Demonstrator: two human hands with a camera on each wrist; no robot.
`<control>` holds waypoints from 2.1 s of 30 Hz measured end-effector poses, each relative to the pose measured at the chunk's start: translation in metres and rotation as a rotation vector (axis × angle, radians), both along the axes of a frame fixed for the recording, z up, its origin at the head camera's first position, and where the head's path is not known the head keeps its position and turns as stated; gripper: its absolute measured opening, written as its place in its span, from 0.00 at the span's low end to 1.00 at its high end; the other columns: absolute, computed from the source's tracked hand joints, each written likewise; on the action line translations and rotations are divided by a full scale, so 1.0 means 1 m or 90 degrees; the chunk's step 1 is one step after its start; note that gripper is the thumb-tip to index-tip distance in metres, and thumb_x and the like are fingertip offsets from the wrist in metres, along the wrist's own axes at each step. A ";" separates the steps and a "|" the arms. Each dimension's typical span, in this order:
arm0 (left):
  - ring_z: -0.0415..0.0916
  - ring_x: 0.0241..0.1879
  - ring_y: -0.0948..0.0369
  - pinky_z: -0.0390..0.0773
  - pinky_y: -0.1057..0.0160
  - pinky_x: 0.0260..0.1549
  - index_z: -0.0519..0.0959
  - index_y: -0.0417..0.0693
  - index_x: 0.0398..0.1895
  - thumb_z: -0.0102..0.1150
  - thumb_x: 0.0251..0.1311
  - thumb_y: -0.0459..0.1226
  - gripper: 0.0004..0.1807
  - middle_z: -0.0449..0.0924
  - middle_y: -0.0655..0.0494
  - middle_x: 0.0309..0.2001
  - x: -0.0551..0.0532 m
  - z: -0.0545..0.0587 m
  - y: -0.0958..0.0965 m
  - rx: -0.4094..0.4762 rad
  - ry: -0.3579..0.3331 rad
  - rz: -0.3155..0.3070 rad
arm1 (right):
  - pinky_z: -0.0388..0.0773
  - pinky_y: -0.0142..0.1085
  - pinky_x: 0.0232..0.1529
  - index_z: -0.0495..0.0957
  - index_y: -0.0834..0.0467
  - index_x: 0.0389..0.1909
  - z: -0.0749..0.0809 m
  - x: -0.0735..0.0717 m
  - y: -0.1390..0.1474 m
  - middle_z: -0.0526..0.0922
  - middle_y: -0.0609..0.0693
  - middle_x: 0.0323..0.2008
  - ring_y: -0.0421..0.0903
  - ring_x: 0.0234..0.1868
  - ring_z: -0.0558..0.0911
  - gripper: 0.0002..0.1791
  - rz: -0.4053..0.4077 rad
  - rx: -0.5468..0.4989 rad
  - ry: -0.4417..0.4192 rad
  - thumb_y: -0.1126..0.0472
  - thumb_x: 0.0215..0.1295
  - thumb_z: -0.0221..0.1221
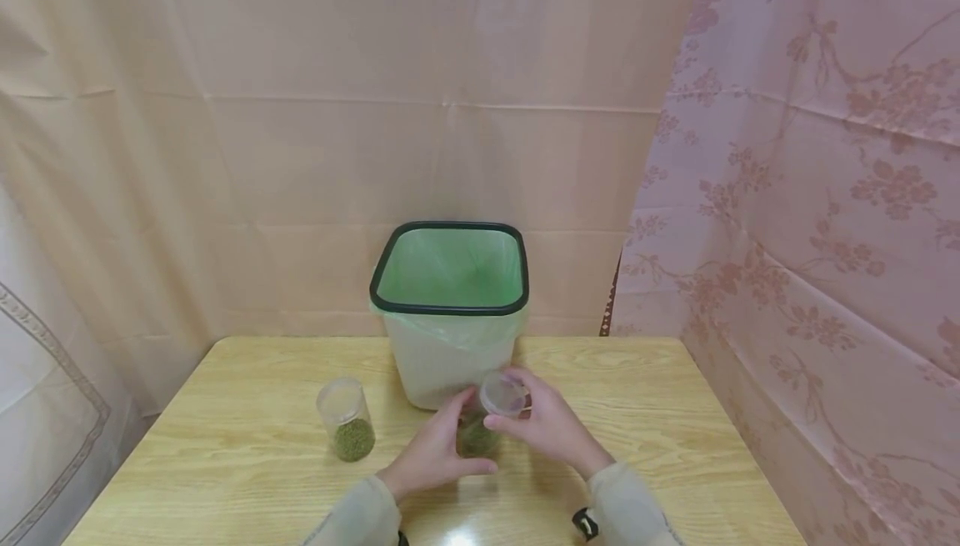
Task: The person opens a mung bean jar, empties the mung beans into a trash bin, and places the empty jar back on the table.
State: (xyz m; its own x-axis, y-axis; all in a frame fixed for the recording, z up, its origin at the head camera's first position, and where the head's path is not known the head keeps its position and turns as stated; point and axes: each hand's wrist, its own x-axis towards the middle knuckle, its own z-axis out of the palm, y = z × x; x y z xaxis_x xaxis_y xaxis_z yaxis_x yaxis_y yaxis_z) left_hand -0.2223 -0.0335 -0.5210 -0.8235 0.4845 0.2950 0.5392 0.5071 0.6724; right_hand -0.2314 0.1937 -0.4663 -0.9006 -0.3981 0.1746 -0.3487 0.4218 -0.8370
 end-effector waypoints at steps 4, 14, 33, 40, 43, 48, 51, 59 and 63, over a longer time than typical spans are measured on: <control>0.66 0.69 0.49 0.68 0.46 0.66 0.56 0.39 0.76 0.79 0.47 0.55 0.60 0.65 0.44 0.71 0.000 -0.001 0.001 0.008 0.010 0.013 | 0.83 0.36 0.48 0.64 0.62 0.73 -0.001 0.002 -0.002 0.71 0.62 0.66 0.53 0.49 0.82 0.46 -0.006 -0.005 -0.012 0.48 0.59 0.73; 0.71 0.64 0.54 0.71 0.49 0.65 0.63 0.43 0.73 0.80 0.46 0.52 0.53 0.72 0.51 0.66 0.003 0.005 -0.001 0.019 0.048 0.037 | 0.83 0.40 0.50 0.65 0.62 0.71 0.001 0.009 -0.010 0.74 0.64 0.62 0.52 0.51 0.82 0.42 0.014 -0.061 -0.048 0.55 0.60 0.72; 0.80 0.54 0.58 0.80 0.56 0.55 0.69 0.46 0.67 0.80 0.46 0.49 0.45 0.81 0.52 0.55 0.006 0.010 -0.012 -0.010 0.103 0.030 | 0.83 0.39 0.51 0.64 0.60 0.72 0.004 0.014 -0.015 0.71 0.63 0.65 0.57 0.56 0.80 0.39 0.039 -0.066 -0.070 0.56 0.64 0.69; 0.81 0.48 0.59 0.82 0.60 0.50 0.71 0.43 0.65 0.79 0.45 0.49 0.44 0.83 0.51 0.51 0.005 0.019 -0.020 -0.038 0.123 0.015 | 0.83 0.37 0.48 0.64 0.60 0.72 0.005 0.016 -0.016 0.71 0.64 0.65 0.56 0.54 0.81 0.39 0.044 -0.064 -0.075 0.55 0.65 0.69; 0.80 0.46 0.62 0.82 0.61 0.49 0.71 0.43 0.64 0.79 0.45 0.50 0.44 0.82 0.54 0.49 0.007 0.024 -0.024 -0.059 0.125 0.017 | 0.83 0.36 0.46 0.64 0.60 0.72 0.004 0.016 -0.016 0.71 0.64 0.64 0.57 0.53 0.82 0.38 0.053 -0.067 -0.079 0.56 0.65 0.69; 0.79 0.45 0.64 0.82 0.62 0.47 0.69 0.44 0.66 0.78 0.47 0.50 0.45 0.81 0.55 0.50 0.013 0.034 -0.030 -0.073 0.112 0.008 | 0.84 0.37 0.46 0.64 0.59 0.72 0.007 0.018 -0.017 0.72 0.63 0.63 0.59 0.53 0.81 0.37 0.069 -0.084 -0.091 0.57 0.66 0.68; 0.80 0.46 0.62 0.82 0.62 0.47 0.69 0.44 0.67 0.78 0.48 0.50 0.45 0.82 0.54 0.50 0.015 0.040 -0.033 -0.076 0.106 0.000 | 0.84 0.37 0.46 0.65 0.58 0.72 0.010 0.020 -0.018 0.73 0.62 0.62 0.56 0.53 0.82 0.36 0.074 -0.090 -0.101 0.57 0.66 0.67; 0.82 0.46 0.60 0.82 0.63 0.45 0.71 0.48 0.67 0.78 0.47 0.51 0.44 0.83 0.58 0.50 0.015 0.045 -0.043 -0.095 0.123 -0.025 | 0.83 0.37 0.45 0.64 0.58 0.72 0.016 0.024 -0.022 0.76 0.59 0.57 0.50 0.48 0.81 0.38 0.075 -0.052 -0.101 0.55 0.65 0.69; 0.81 0.46 0.61 0.82 0.62 0.47 0.71 0.47 0.67 0.79 0.47 0.51 0.44 0.83 0.58 0.50 0.015 0.045 -0.046 -0.105 0.115 -0.031 | 0.83 0.37 0.45 0.63 0.61 0.73 0.015 0.024 -0.022 0.77 0.58 0.56 0.50 0.47 0.81 0.41 0.080 -0.039 -0.102 0.54 0.64 0.69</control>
State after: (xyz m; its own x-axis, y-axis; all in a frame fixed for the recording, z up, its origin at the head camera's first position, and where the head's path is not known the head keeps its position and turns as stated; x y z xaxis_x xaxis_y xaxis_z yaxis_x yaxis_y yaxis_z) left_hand -0.2069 -0.0793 -0.4763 -0.7391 0.5767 0.3480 0.6695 0.5724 0.4733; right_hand -0.2077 0.1715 -0.4514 -0.8630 -0.5015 0.0605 -0.2560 0.3308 -0.9083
